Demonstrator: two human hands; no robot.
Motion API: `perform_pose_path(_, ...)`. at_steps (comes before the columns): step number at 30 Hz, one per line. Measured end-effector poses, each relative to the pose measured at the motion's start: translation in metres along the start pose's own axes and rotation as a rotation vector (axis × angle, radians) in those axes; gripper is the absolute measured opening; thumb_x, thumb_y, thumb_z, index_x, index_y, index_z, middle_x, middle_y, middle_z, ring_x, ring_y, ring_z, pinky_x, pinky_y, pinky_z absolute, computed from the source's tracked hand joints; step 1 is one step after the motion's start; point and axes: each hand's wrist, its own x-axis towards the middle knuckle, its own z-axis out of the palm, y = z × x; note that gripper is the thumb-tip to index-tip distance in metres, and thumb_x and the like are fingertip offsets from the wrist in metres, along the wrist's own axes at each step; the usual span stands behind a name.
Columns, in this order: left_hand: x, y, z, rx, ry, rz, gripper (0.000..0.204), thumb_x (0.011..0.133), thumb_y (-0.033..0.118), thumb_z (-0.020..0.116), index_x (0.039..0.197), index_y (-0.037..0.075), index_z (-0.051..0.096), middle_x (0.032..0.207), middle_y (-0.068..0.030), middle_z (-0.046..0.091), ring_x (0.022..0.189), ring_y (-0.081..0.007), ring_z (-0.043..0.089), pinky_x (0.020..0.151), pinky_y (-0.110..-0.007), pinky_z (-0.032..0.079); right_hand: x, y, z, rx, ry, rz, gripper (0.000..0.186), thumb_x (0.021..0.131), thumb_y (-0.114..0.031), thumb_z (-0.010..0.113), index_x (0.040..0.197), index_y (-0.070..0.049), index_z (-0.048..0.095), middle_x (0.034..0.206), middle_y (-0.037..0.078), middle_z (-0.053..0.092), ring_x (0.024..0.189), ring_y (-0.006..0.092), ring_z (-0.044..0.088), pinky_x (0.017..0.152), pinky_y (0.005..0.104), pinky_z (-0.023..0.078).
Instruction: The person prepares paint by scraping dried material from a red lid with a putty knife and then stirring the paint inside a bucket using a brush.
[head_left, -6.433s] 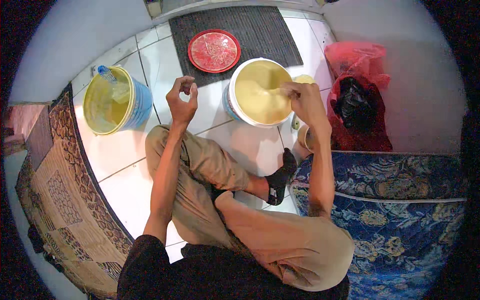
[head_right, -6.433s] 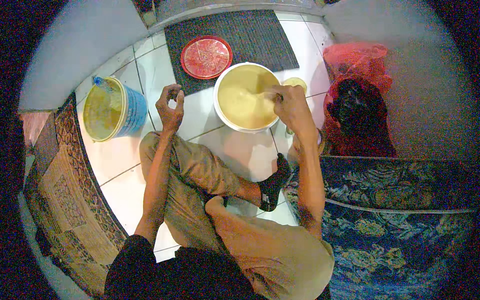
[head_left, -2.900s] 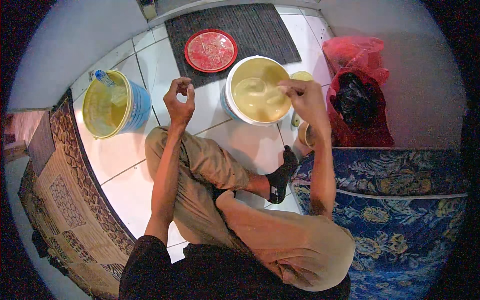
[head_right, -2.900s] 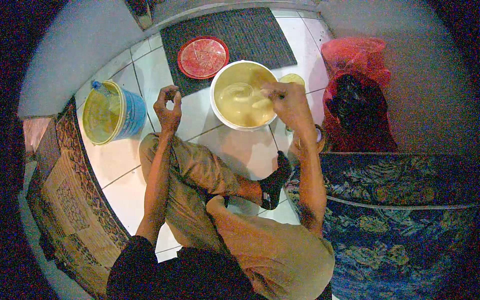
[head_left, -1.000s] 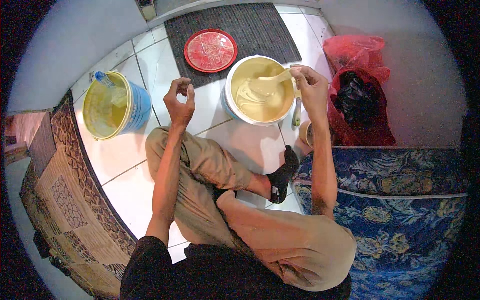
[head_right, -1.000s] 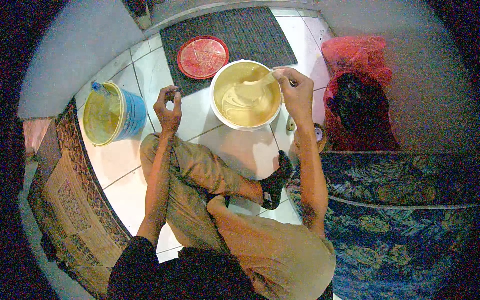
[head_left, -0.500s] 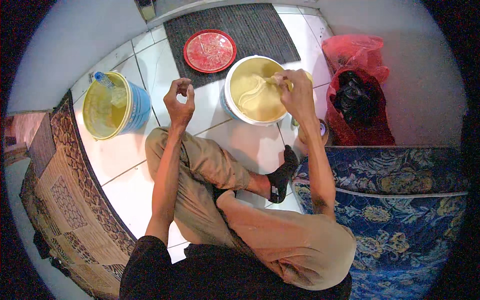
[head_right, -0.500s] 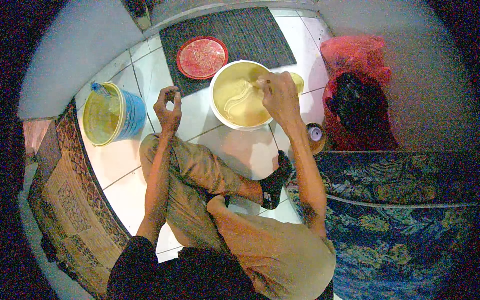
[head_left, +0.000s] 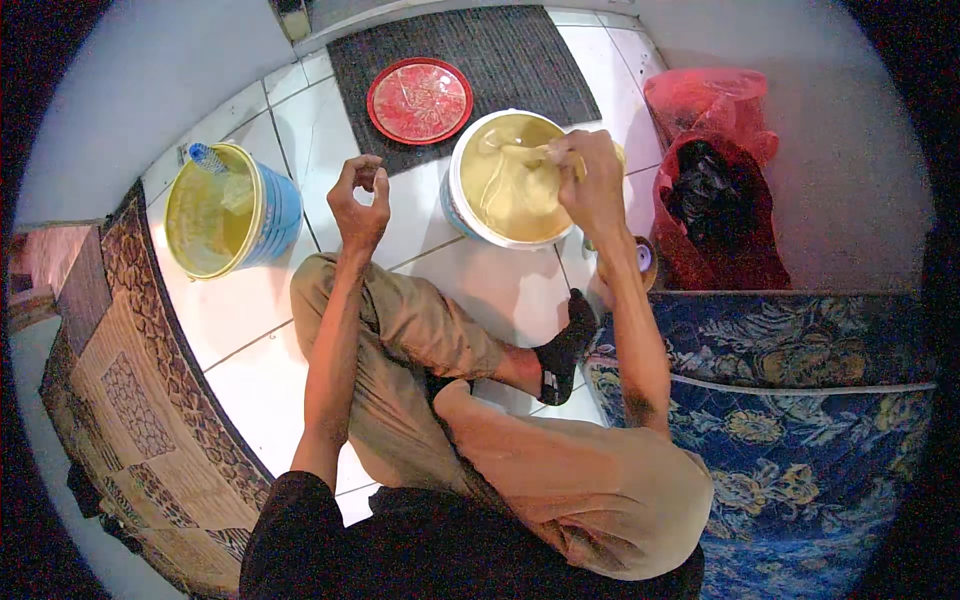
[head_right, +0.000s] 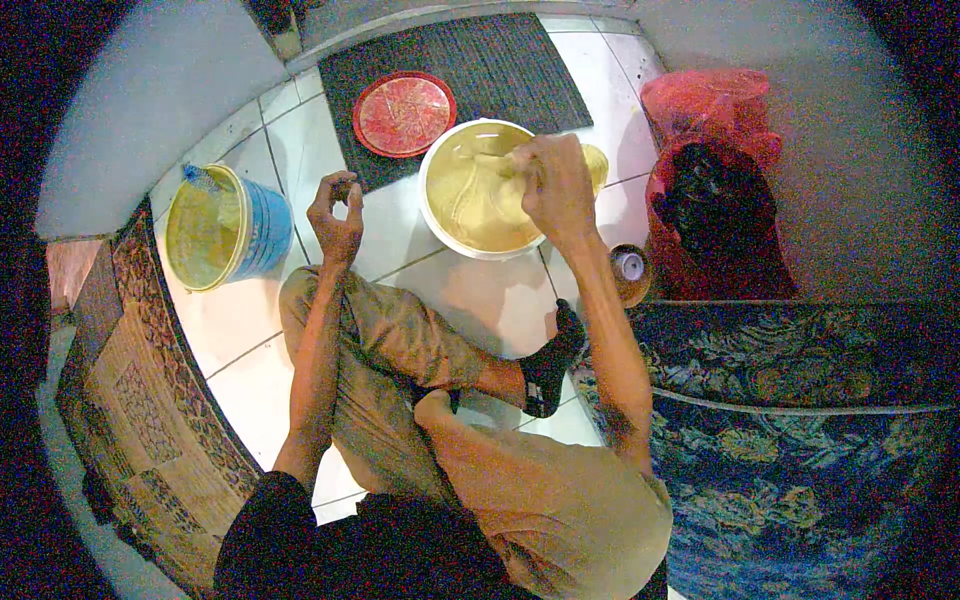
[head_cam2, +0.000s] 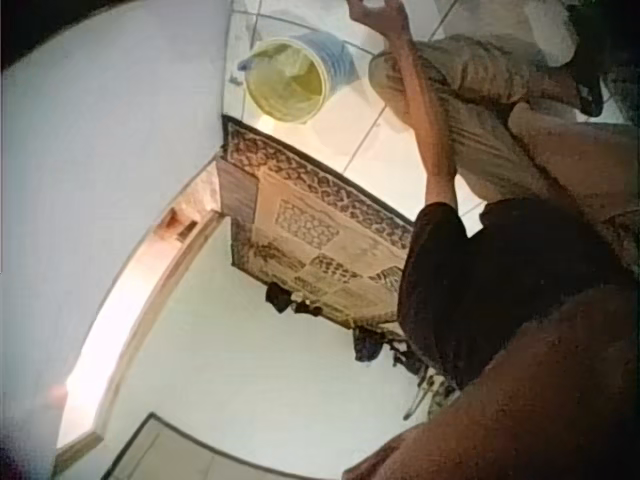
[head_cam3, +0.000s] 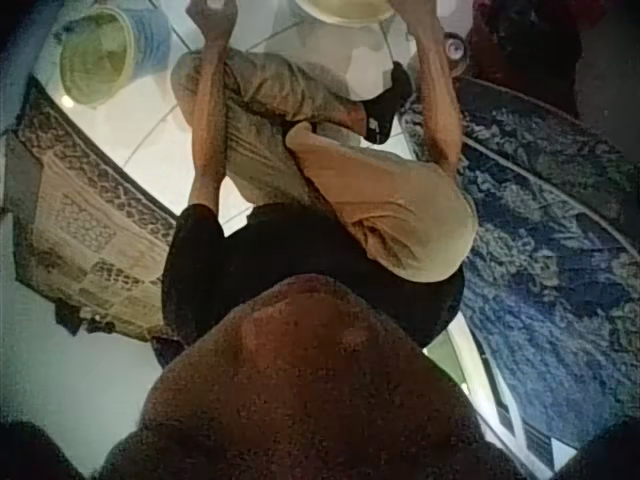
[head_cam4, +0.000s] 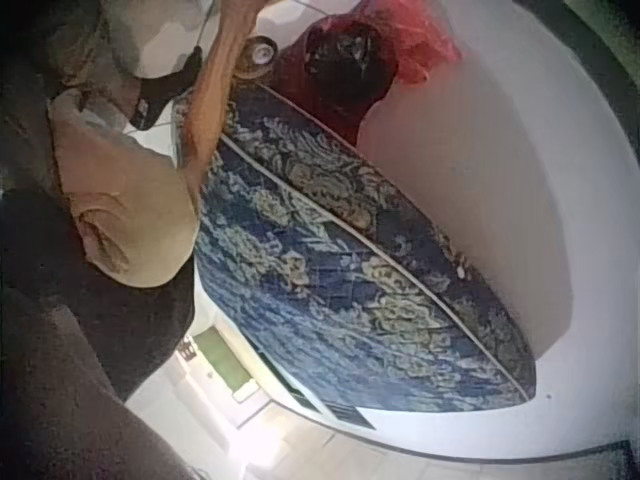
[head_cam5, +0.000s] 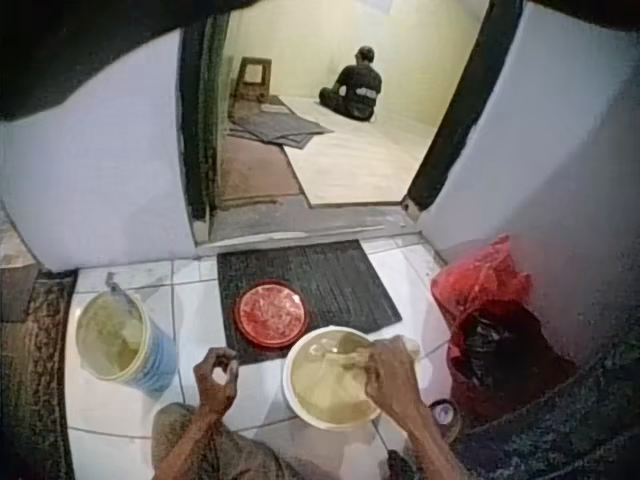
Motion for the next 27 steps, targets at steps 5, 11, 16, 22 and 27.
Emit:
perform_pose_path(5, 0.001, 0.001, -0.002, 0.006, 0.0, -0.001, 0.015, 0.085, 0.006, 0.065, 0.099, 0.003, 0.064, 0.078, -0.007, 0.066, 0.067, -0.0134, 0.059, 0.066, -0.029, 0.049, -0.01, -0.002, 0.002, -0.083, -0.286, 0.162, 0.024, 0.072, 0.002, 0.064, 0.095, -0.005, 0.061, 0.086, 0.014, 0.063, 0.087, 0.037, 0.057, 0.077, 0.0459, 0.048)
perform_pose_path(11, -0.001, -0.003, -0.002, 0.011, 0.001, -0.01, 0.015, 0.085, 0.005, 0.065, 0.1, 0.003, 0.063, 0.076, -0.0061, 0.064, 0.066, -0.0131, 0.057, 0.065, -0.028, 0.048, -0.008, -0.005, -0.003, 0.243, -0.408, 0.389, 0.009, 0.081, -0.005, 0.066, 0.089, -0.003, 0.068, 0.088, 0.016, 0.067, 0.086, 0.035, 0.062, 0.079, 0.042, 0.051)
perform_pose_path(16, 0.0, -0.002, -0.004, 0.019, -0.002, 0.026, 0.014, 0.087, 0.006, 0.064, 0.1, 0.003, 0.064, 0.075, -0.0043, 0.064, 0.066, -0.0117, 0.057, 0.066, -0.028, 0.048, 0.006, -0.013, -0.008, 0.24, -0.164, 0.285, 0.011, 0.085, -0.009, 0.063, 0.094, -0.003, 0.067, 0.089, 0.016, 0.065, 0.086, 0.0364, 0.059, 0.078, 0.0448, 0.049)
perform_pose_path(22, 0.0, 0.0, -0.002, -0.007, 0.006, -0.015, 0.014, 0.085, 0.005, 0.065, 0.098, 0.003, 0.063, 0.075, -0.0059, 0.064, 0.066, -0.0129, 0.058, 0.065, -0.029, 0.048, -0.002, -0.005, 0.001, -0.095, -0.203, 0.14, 0.016, 0.077, 0.003, 0.064, 0.091, -0.003, 0.066, 0.086, 0.015, 0.063, 0.088, 0.0339, 0.056, 0.076, 0.0423, 0.048)
perform_pose_path(27, 0.001, 0.002, -0.003, -0.003, 0.005, -0.003, 0.014, 0.085, 0.005, 0.065, 0.098, 0.003, 0.064, 0.077, -0.0063, 0.066, 0.067, -0.0135, 0.06, 0.065, -0.029, 0.049, -0.019, 0.0, -0.001, -0.157, -0.394, 0.142, 0.011, 0.076, 0.001, 0.065, 0.086, -0.002, 0.063, 0.086, 0.014, 0.064, 0.086, 0.0335, 0.055, 0.078, 0.0413, 0.047)
